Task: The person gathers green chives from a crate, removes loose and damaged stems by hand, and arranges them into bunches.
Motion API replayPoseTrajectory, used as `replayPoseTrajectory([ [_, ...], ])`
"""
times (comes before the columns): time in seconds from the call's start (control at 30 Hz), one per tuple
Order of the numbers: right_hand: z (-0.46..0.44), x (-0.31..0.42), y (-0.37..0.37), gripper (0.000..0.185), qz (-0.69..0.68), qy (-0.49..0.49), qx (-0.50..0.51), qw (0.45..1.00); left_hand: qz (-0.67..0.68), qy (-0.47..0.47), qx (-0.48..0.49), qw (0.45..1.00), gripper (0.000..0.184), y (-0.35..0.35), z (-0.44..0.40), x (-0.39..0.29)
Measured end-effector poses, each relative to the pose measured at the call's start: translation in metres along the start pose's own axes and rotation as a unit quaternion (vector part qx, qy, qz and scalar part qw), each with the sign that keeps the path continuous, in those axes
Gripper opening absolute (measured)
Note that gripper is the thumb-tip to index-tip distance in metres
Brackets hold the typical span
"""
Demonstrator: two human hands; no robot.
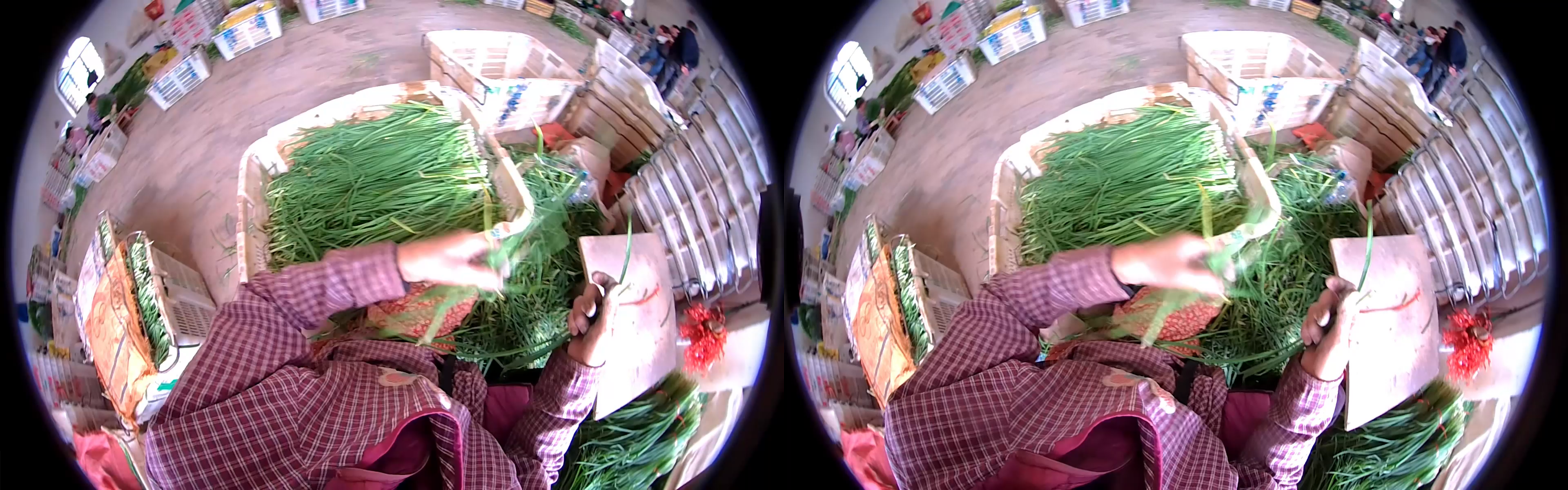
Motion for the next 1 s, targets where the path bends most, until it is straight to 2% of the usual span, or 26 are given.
replayPoseTrajectory([
  [0.03,0.003,0.003,0.001,0.046,0.010,-0.003,0.000,1.000,-0.208,0.021,0.043,0.977,0.056,0.020,-0.010,-0.005],
  [0.07,0.005,0.006,0.004,0.046,0.007,0.000,-0.014,1.000,-0.347,0.144,-0.079,0.923,0.074,0.043,-0.020,0.029],
  [0.1,0.006,0.006,0.007,0.046,0.001,0.001,-0.028,1.000,-0.403,0.135,-0.179,0.887,0.077,0.050,-0.024,0.017],
  [0.17,0.008,-0.005,0.007,0.046,0.003,0.009,-0.059,0.998,-0.174,0.118,-0.099,0.973,0.073,0.054,-0.036,0.001],
  [0.23,0.006,-0.010,0.024,0.040,0.001,-0.016,-0.047,0.999,0.022,0.033,0.057,0.998,0.065,0.065,-0.032,-0.034],
  [0.27,0.005,-0.018,0.026,0.037,-0.022,-0.020,-0.043,0.999,0.198,0.033,0.045,0.979,0.055,0.086,-0.032,-0.028],
  [0.37,-0.003,-0.037,0.024,0.030,-0.085,-0.037,-0.028,0.995,0.364,-0.030,-0.042,0.930,0.025,0.123,-0.029,-0.014],
  [0.43,-0.007,-0.036,0.012,0.032,-0.111,-0.023,-0.020,0.993,0.391,-0.033,-0.059,0.918,0.023,0.129,-0.021,-0.011],
  [0.47,-0.007,-0.031,0.008,0.031,-0.132,-0.002,-0.041,0.990,0.384,-0.033,-0.031,0.922,0.024,0.131,-0.019,-0.001],
  [0.5,-0.010,-0.028,0.002,0.031,-0.156,0.016,-0.061,0.986,0.393,-0.070,-0.036,0.916,0.027,0.131,-0.015,-0.002],
  [0.57,-0.017,-0.023,-0.013,0.030,-0.189,0.001,-0.034,0.981,0.398,-0.075,-0.046,0.913,0.029,0.133,-0.010,-0.003],
  [0.63,-0.021,-0.021,-0.021,0.029,-0.131,-0.021,-0.043,0.990,0.378,-0.073,-0.035,0.922,0.030,0.130,-0.011,-0.006],
  [0.77,-0.030,0.000,-0.055,0.025,-0.126,-0.074,-0.105,0.984,0.361,-0.059,-0.033,0.930,0.030,0.132,-0.009,-0.001],
  [0.83,-0.039,0.035,-0.085,0.028,-0.153,-0.128,-0.131,0.971,0.356,-0.102,-0.047,0.928,0.030,0.131,-0.005,0.011],
  [0.9,-0.026,0.059,-0.102,0.033,0.108,-0.150,-0.127,0.974,0.344,-0.097,-0.088,0.930,0.029,0.125,-0.002,0.010],
  [0.93,-0.022,0.055,-0.101,0.040,0.255,-0.119,-0.099,0.955,0.325,-0.093,-0.098,0.936,0.027,0.122,-0.002,0.007],
  [0.97,-0.019,0.051,-0.100,0.047,0.396,-0.085,-0.068,0.912,0.328,-0.094,-0.101,0.935,0.027,0.122,-0.003,0.006],
  [1.0,-0.012,0.045,-0.089,0.058,0.537,-0.046,-0.039,0.841,0.304,-0.064,-0.111,0.944,0.026,0.123,-0.006,0.004],
])
Point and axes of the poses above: each hand's wrist, its own z-axis away from the middle knuckle, its own y-axis out of the palm, x = y × z, the point moved 1 cm from there along -z, towards the middle knuckle, and after that the axes turned 9 degrees about -z, right-handed, at the moved point
